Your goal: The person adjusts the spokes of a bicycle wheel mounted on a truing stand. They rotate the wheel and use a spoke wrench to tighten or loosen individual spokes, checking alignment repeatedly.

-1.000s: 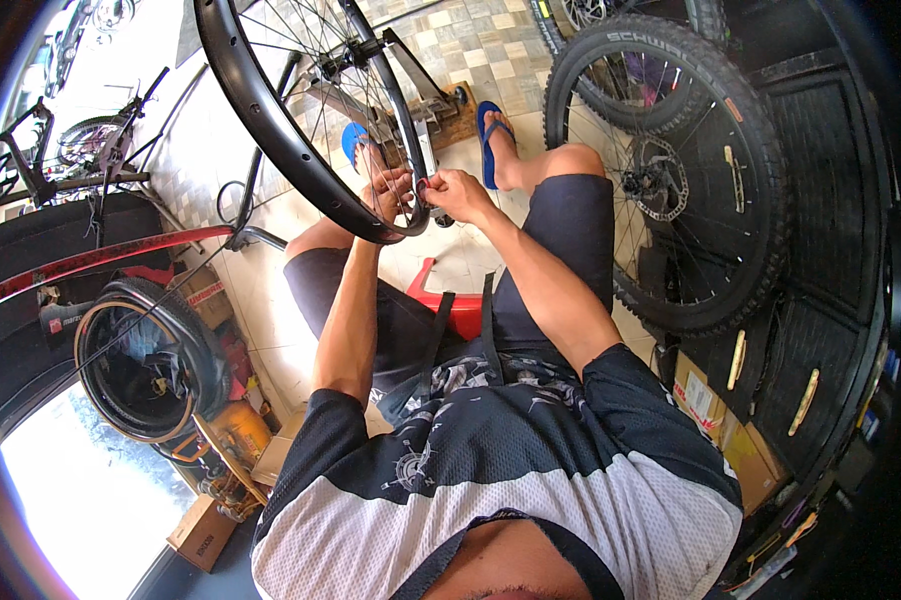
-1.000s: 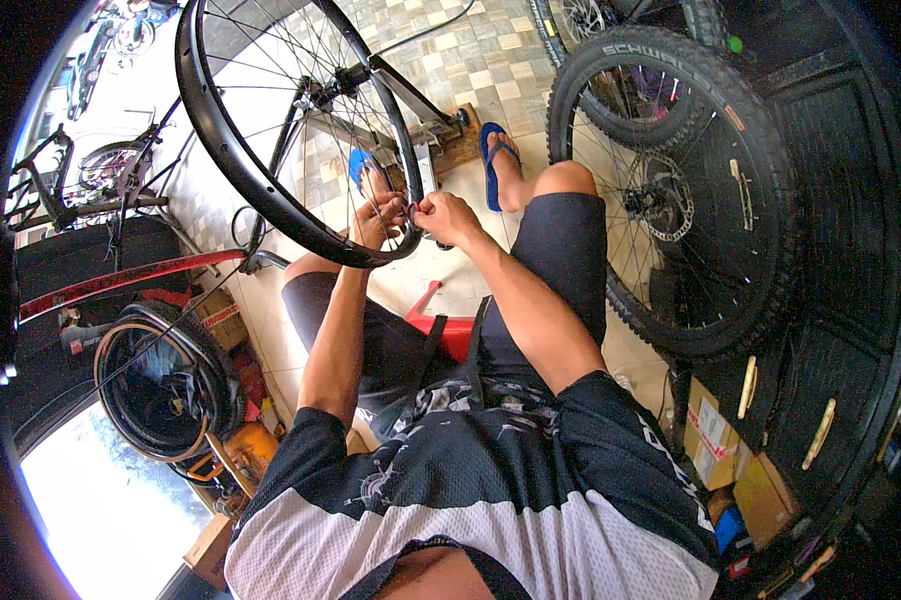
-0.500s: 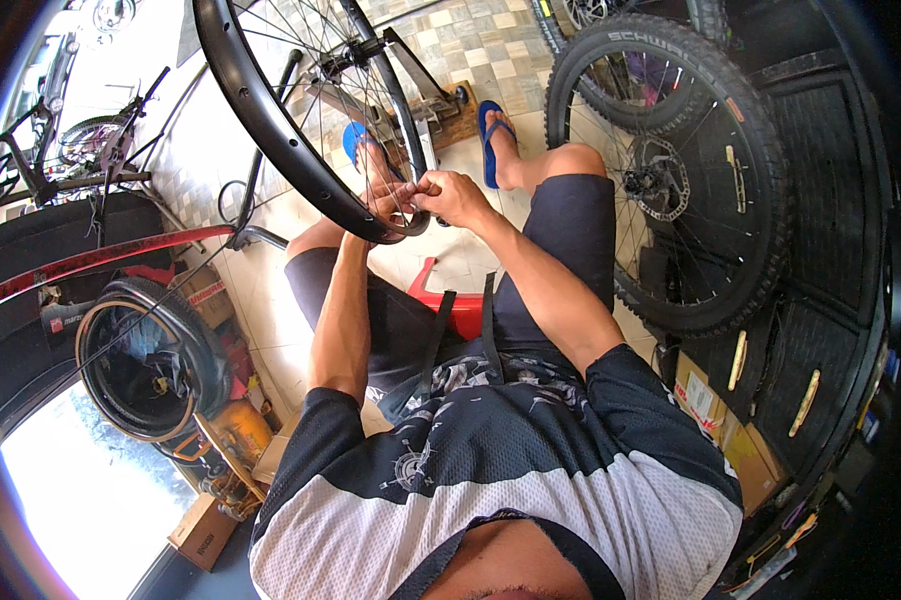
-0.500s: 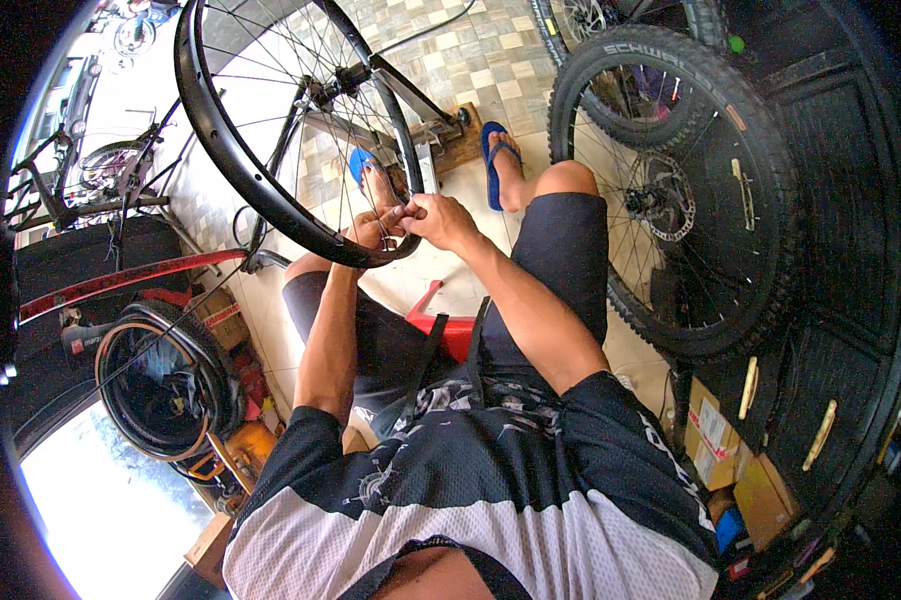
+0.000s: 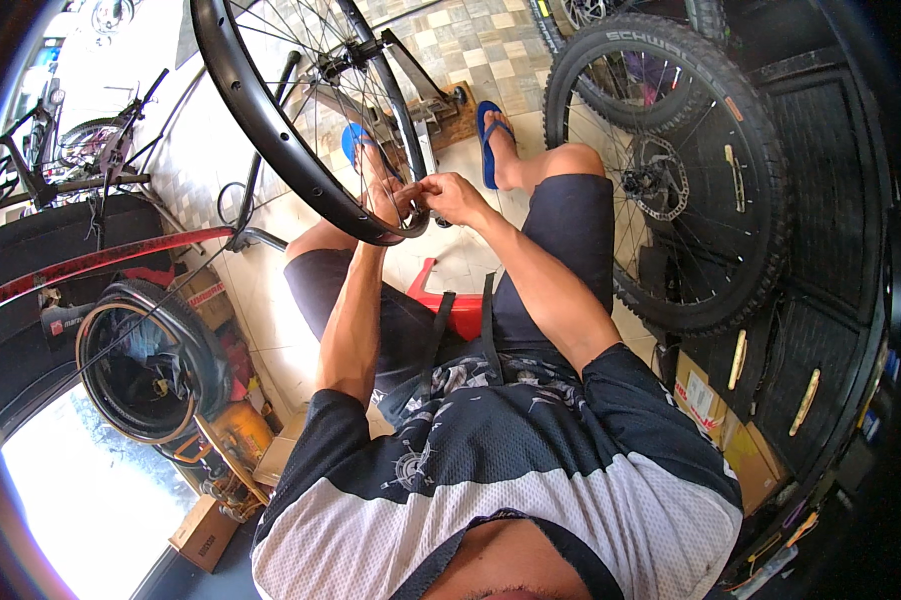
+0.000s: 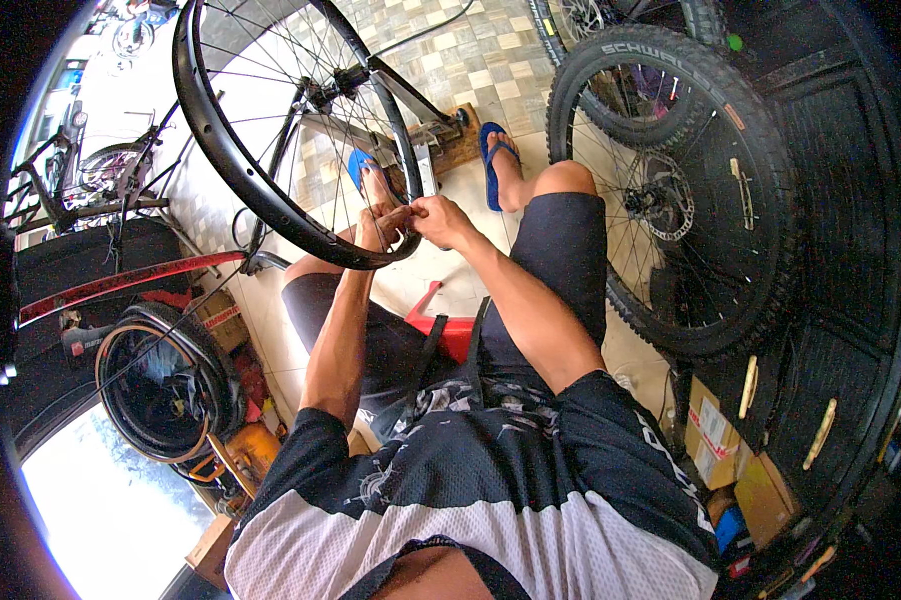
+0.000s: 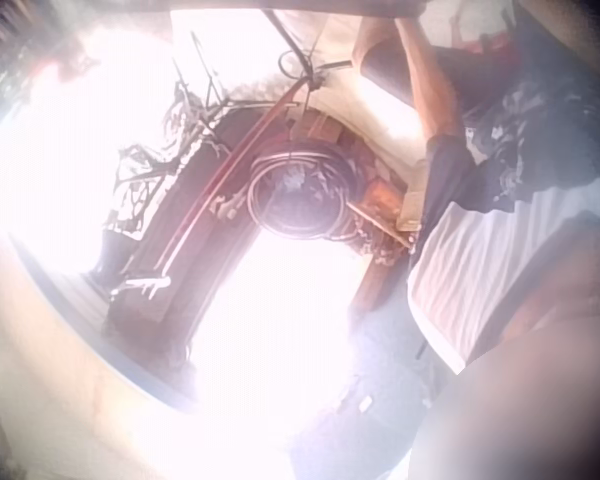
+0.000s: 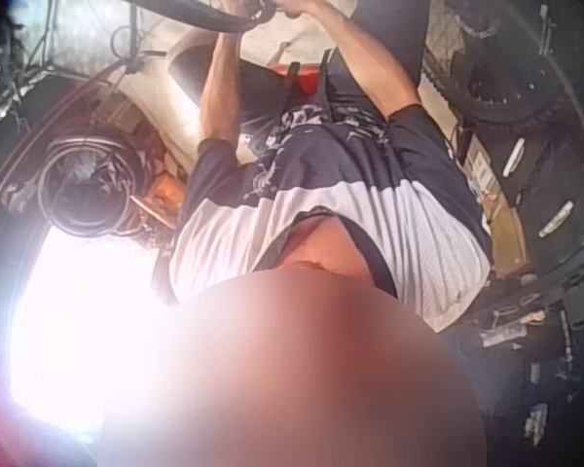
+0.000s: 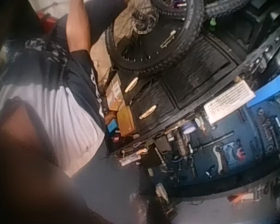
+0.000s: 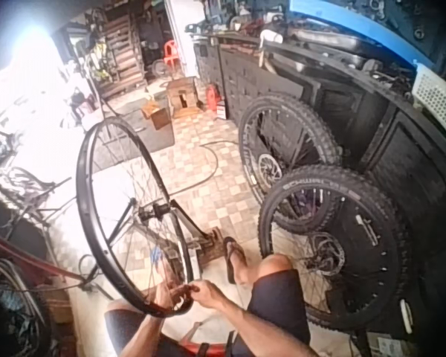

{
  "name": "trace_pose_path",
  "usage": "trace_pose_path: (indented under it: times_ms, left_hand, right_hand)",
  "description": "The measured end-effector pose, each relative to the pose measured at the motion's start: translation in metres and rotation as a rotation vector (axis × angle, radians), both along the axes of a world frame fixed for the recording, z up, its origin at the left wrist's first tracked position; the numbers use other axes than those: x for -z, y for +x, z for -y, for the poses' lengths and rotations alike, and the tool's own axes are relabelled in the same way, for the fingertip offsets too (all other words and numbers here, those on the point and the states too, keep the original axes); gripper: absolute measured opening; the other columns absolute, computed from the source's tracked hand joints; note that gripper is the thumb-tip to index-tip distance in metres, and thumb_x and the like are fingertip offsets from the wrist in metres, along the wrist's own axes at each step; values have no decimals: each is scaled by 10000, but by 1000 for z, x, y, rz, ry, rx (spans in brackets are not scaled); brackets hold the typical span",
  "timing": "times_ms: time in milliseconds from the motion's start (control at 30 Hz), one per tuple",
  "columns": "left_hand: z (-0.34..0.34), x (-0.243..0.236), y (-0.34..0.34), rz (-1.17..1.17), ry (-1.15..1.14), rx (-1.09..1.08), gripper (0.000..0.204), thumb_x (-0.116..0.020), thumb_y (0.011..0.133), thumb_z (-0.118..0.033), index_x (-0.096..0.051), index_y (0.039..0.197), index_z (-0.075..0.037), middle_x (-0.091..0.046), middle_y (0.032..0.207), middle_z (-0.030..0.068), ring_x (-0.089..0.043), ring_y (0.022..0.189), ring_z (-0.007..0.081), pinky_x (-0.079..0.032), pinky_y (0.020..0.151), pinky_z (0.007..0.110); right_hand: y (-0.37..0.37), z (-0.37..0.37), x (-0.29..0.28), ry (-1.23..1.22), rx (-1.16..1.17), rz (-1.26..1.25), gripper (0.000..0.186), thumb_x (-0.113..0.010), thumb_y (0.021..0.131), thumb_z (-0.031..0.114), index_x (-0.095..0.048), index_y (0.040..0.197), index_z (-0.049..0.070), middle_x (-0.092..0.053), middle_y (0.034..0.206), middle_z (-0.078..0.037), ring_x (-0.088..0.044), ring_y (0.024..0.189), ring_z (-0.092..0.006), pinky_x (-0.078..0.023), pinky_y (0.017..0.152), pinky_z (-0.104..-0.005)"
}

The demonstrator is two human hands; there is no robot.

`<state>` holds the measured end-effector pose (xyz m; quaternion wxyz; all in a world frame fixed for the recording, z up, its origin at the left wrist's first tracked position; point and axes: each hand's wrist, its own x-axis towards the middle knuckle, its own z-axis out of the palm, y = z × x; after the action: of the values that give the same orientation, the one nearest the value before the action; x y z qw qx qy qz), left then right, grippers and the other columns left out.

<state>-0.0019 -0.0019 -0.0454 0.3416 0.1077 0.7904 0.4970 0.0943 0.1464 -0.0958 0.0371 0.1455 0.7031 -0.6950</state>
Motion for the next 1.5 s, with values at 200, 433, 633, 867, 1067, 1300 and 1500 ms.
trace_pose_path:
  times_ms: [200,433,633,867,1067,1300,1500]
  left_hand:
    - [-1,-7,1,-64,113,-15,359,-748,943,-380,-714,817,-46,-638,674,9,-500,490,71,-332,425,244]
    - [12,-29,-8,191,-69,-49,484,-734,913,-533,-760,908,-49,-670,737,11,-561,592,82,-395,499,244]
    - [13,-36,-4,273,-69,8,412,-720,956,-459,-722,865,-58,-625,668,4,-528,511,77,-395,470,233]
    - [15,-24,-4,299,45,76,325,-720,966,-380,-633,834,-96,-570,691,-16,-494,561,85,-355,497,256]
    - [6,-5,8,-166,35,134,311,-738,946,-284,-616,753,-73,-576,683,15,-505,546,99,-360,480,268]
    - [0,-33,16,90,65,-150,315,-710,966,-292,-622,748,-83,-532,609,-17,-457,458,95,-330,428,256]
    - [10,-31,-1,288,266,-559,273,-733,962,-308,-639,861,-72,-504,628,-64,-461,470,57,-353,428,228]
  right_hand:
    - [-1,0,0,-155,2,33,212,-671,920,114,-704,1067,-35,-747,942,-88,-678,817,-138,-534,752,-294]
    - [6,-14,-50,-62,-38,114,265,-758,903,200,-697,1020,-30,-747,897,-79,-679,800,-136,-541,734,-301]
    - [13,-11,-70,166,-32,36,291,-770,867,262,-713,971,-5,-755,860,-114,-703,777,-175,-539,711,-331]
    - [11,-13,-57,-13,-49,2,294,-746,878,266,-718,1023,11,-773,917,-118,-732,813,-221,-549,740,-351]
    - [9,-9,-42,54,-31,28,284,-725,898,234,-724,1068,6,-773,931,-128,-728,826,-211,-547,760,-344]
    - [10,-6,-39,-169,-29,-22,282,-717,921,208,-721,1076,-27,-769,958,-145,-708,849,-170,-542,764,-319]
    - [10,-20,-50,24,141,40,290,-717,929,264,-699,1036,-5,-761,922,-90,-691,804,-143,-531,752,-298]
